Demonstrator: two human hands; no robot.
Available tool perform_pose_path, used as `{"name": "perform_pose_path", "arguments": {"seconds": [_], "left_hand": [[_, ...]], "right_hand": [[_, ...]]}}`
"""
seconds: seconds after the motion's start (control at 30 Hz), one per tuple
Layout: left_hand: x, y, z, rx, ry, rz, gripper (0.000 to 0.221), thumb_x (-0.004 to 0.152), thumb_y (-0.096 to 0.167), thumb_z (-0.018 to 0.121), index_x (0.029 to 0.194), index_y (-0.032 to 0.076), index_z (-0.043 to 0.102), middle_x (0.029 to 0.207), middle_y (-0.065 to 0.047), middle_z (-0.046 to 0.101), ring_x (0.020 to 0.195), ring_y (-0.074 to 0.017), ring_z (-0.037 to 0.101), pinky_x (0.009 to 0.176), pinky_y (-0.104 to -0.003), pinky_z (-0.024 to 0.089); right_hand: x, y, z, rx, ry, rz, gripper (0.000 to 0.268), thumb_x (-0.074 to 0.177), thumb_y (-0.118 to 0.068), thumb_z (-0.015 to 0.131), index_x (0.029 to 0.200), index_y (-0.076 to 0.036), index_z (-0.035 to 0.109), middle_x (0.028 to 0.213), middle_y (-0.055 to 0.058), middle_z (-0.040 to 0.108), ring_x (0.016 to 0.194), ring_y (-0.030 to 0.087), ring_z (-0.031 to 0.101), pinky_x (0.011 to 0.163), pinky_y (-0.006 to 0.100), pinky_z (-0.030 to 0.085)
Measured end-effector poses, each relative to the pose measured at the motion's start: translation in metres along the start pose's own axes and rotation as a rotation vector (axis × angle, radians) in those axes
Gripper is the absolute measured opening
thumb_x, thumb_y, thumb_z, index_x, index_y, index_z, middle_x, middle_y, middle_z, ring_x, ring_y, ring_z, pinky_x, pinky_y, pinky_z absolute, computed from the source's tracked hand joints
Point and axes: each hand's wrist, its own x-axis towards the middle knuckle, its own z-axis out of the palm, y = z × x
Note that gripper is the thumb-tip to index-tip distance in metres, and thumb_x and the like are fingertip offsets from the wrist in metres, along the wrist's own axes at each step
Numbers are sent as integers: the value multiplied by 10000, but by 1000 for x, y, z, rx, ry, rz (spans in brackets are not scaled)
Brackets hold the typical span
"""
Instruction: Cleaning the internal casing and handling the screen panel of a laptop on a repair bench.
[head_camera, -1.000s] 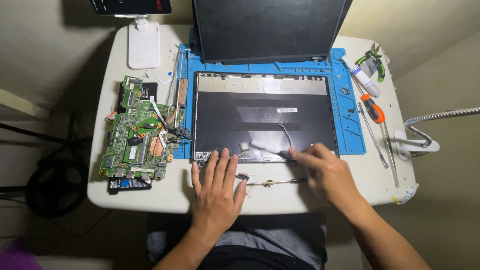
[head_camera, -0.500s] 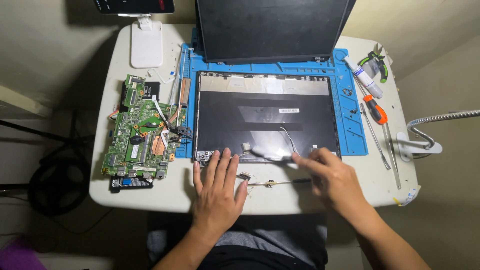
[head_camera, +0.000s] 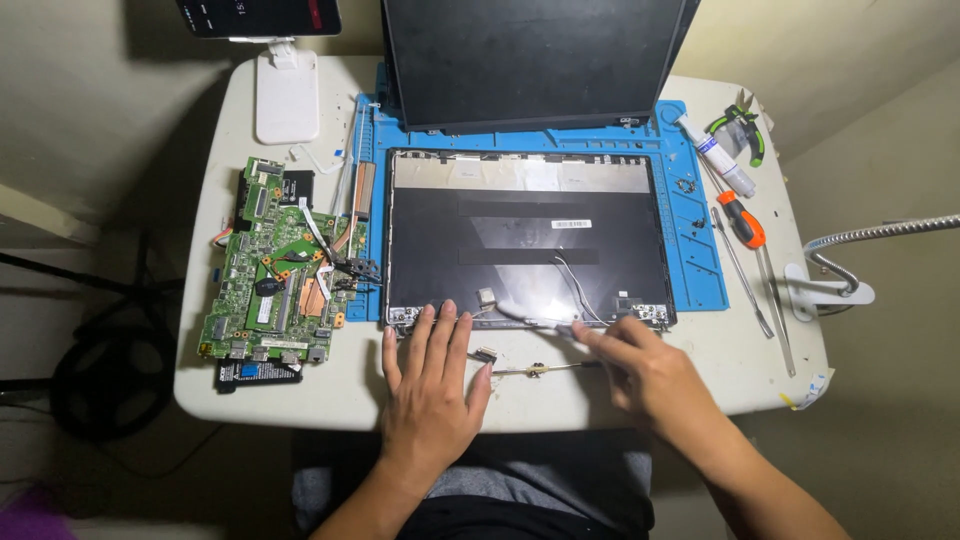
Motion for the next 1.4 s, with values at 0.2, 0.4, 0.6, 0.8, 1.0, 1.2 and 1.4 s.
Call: {"name": "perform_pose_path", "arguments": {"seconds": [0.2, 0.4, 0.6, 0.8, 1.0, 1.2, 1.4], "left_hand": [[0, 0, 0, 0, 7, 4, 621, 986, 451, 538, 1498, 101, 501, 1579, -97, 479, 1490, -293, 389, 1233, -611, 172], [1, -1, 1, 3, 10, 10, 636, 983, 460, 544, 1503, 96, 496, 1582, -100, 477, 1485, -300, 397, 1233, -608, 190], [-1, -1, -1, 9, -5, 11, 640, 980, 465, 537, 1511, 113, 479, 1588, -103, 464, 1491, -297, 382, 1240, -603, 176], [0, -1, 2, 3, 6, 10, 636, 974, 447, 556, 1502, 97, 492, 1580, -112, 473, 1482, -306, 395, 1237, -593, 184], [1, 0, 1, 18, -8, 12, 652, 975, 467, 542, 1511, 102, 477, 1580, -110, 472, 1478, -307, 398, 1238, -596, 183], [1, -1, 0, 8, -10, 4, 649, 977, 468, 541, 1514, 111, 475, 1584, -91, 471, 1478, -302, 397, 1237, -599, 185], [0, -1, 2, -3, 11, 14, 629, 976, 447, 551, 1491, 87, 504, 1577, -102, 480, 1486, -299, 391, 1238, -584, 184]], "right_hand": [[-5, -1, -11, 84, -31, 6, 694, 804, 62, 679, 1433, -227, 624, 908, 19, 569, 649, 182, 590, 599, 315, 529], [14, 11, -39, 73, 122, 78, 872, 687, 124, 568, 1475, -246, 597, 1024, 54, 596, 862, 214, 614, 792, 328, 506], [40, 65, -19, 36, 136, 204, 557, 909, 37, 598, 1422, -172, 660, 964, 68, 577, 807, 259, 610, 772, 387, 506], [50, 61, -30, 50, 82, 196, 586, 890, 79, 605, 1416, -169, 671, 944, 53, 593, 808, 227, 617, 802, 358, 513], [73, 60, -20, 15, 123, 110, 621, 848, 91, 597, 1393, -191, 692, 973, 47, 565, 815, 260, 627, 744, 381, 524], [101, 51, -26, -84, 110, 189, 516, 935, 44, 592, 1405, -150, 683, 985, 79, 557, 756, 312, 601, 542, 496, 522], [94, 48, -15, 145, 81, 100, 479, 952, 53, 577, 1375, -136, 697, 859, 35, 504, 712, 210, 552, 693, 332, 476]]}}
